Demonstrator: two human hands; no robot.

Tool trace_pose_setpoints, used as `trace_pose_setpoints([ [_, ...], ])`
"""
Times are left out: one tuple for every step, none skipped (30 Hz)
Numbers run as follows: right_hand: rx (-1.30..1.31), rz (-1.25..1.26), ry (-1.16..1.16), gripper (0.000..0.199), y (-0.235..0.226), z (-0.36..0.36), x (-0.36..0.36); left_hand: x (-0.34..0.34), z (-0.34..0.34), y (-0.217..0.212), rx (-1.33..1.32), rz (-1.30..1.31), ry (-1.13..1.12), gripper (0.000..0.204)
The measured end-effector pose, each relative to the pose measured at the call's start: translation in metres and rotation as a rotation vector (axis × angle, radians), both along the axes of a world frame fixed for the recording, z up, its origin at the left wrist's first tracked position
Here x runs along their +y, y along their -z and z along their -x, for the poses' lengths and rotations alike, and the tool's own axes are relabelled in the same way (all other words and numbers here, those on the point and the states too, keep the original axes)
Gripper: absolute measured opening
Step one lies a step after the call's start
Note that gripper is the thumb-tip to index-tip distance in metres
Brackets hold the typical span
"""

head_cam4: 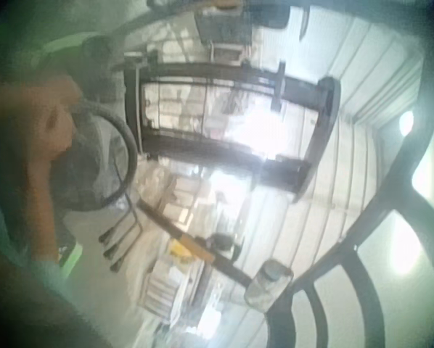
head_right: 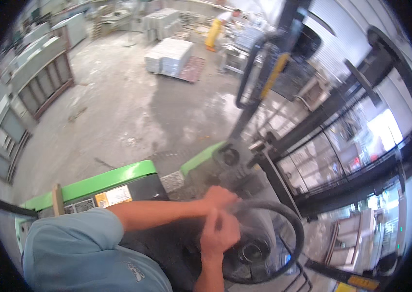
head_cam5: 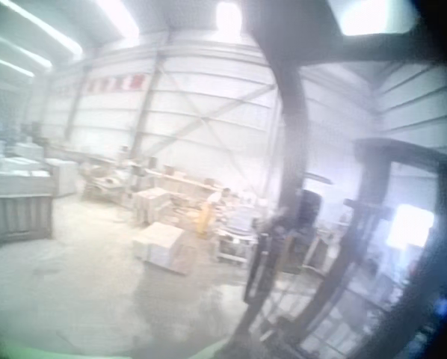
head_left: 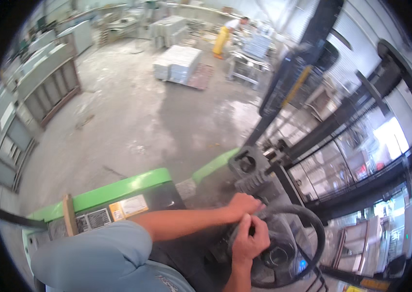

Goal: The person operates a forklift, steering and maneuvering through a warehouse filled with stacked materials. The operator navigates around pallets and other equipment, adjusting the steering wheel and levers to control the vehicle's movement.

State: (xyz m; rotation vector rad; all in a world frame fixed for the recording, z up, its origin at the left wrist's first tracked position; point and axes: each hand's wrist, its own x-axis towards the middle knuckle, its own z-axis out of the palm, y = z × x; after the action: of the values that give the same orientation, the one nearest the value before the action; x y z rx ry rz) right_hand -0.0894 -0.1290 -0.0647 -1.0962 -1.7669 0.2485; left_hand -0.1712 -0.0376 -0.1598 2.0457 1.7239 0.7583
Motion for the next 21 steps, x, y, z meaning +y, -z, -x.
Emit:
trace_pose_setpoints([
  [0.026,-0.014,-0.047,0.01,-0.001,0.002,-0.003,-0.001,0.0,0.002,-0.012,-0.046,-0.012,0.048],
  [0.013,0.016,-0.01,0.01,-0.003,0.004,-0.005,-0.002,-0.001,0.002,-0.026,-0.029,-0.004,0.048],
  [0.042,-0.001,-0.014,0.01,-0.006,0.005,-0.008,-0.004,-0.001,0.001,-0.015,-0.046,-0.027,0.048],
  [0.04,0.076,0.016,0.011,-0.009,0.006,-0.011,-0.008,-0.002,-0.001,-0.014,-0.044,-0.031,0.047],
  [0.039,0.04,-0.004,0.011,-0.012,0.005,-0.015,-0.013,-0.002,-0.003,-0.013,-0.043,-0.032,0.047],
  [0.036,0.063,0.001,0.011,-0.015,0.005,-0.02,-0.02,-0.002,-0.007,-0.055,-0.051,-0.026,0.045],
  [0.052,0.097,0.001,0.011,-0.017,0.003,-0.027,-0.029,-0.002,-0.01,-0.038,-0.05,-0.046,0.045],
  [0.025,0.054,-0.016,0.01,-0.018,0.002,-0.037,-0.039,-0.002,-0.013,-0.044,-0.065,-0.054,0.044],
  [0.003,0.025,-0.038,0.009,-0.018,0.0,-0.047,-0.051,-0.003,-0.016,-0.049,-0.075,-0.052,0.044],
  [0.003,0.019,-0.047,0.009,-0.019,-0.003,-0.059,-0.063,-0.004,-0.019,-0.032,-0.065,-0.054,0.048],
  [0.001,0.02,-0.082,0.009,-0.019,-0.005,-0.071,-0.074,-0.005,-0.022,-0.037,-0.1,-0.075,0.048],
  [-0.004,0.019,-0.052,0.009,-0.02,-0.008,-0.083,-0.085,-0.008,-0.025,-0.03,-0.109,-0.087,0.048],
  [-0.01,0.023,-0.048,0.008,-0.022,-0.012,-0.094,-0.096,-0.011,-0.028,-0.03,-0.123,-0.082,0.048],
  [-0.012,0.06,-0.039,0.008,-0.025,-0.015,-0.106,-0.106,-0.014,-0.03,-0.025,-0.125,-0.104,0.048],
  [-0.014,0.03,-0.048,0.008,-0.027,-0.018,-0.118,-0.117,-0.017,-0.032,-0.025,-0.132,-0.11,0.048],
  [-0.012,0.036,-0.052,0.008,-0.029,-0.02,-0.131,-0.128,-0.02,-0.034,-0.038,-0.166,-0.113,0.048],
  [0.021,0.053,-0.04,0.008,-0.032,-0.023,-0.146,-0.14,-0.021,-0.035,-0.024,-0.134,-0.117,0.048],
  [0.002,0.041,-0.064,0.007,-0.031,-0.022,-0.159,-0.153,-0.022,-0.035,-0.021,-0.133,-0.118,0.048],
  [0.014,0.042,-0.074,0.007,-0.032,-0.023,-0.172,-0.166,-0.022,-0.035,-0.003,-0.114,-0.125,0.048],
  [0.041,0.071,-0.072,0.007,-0.033,-0.024,-0.185,-0.178,-0.023,-0.036,-0.02,-0.102,-0.115,0.048],
  [0.039,0.055,-0.074,0.007,-0.034,-0.026,-0.197,-0.189,-0.025,-0.037,-0.018,-0.077,-0.111,0.048],
])
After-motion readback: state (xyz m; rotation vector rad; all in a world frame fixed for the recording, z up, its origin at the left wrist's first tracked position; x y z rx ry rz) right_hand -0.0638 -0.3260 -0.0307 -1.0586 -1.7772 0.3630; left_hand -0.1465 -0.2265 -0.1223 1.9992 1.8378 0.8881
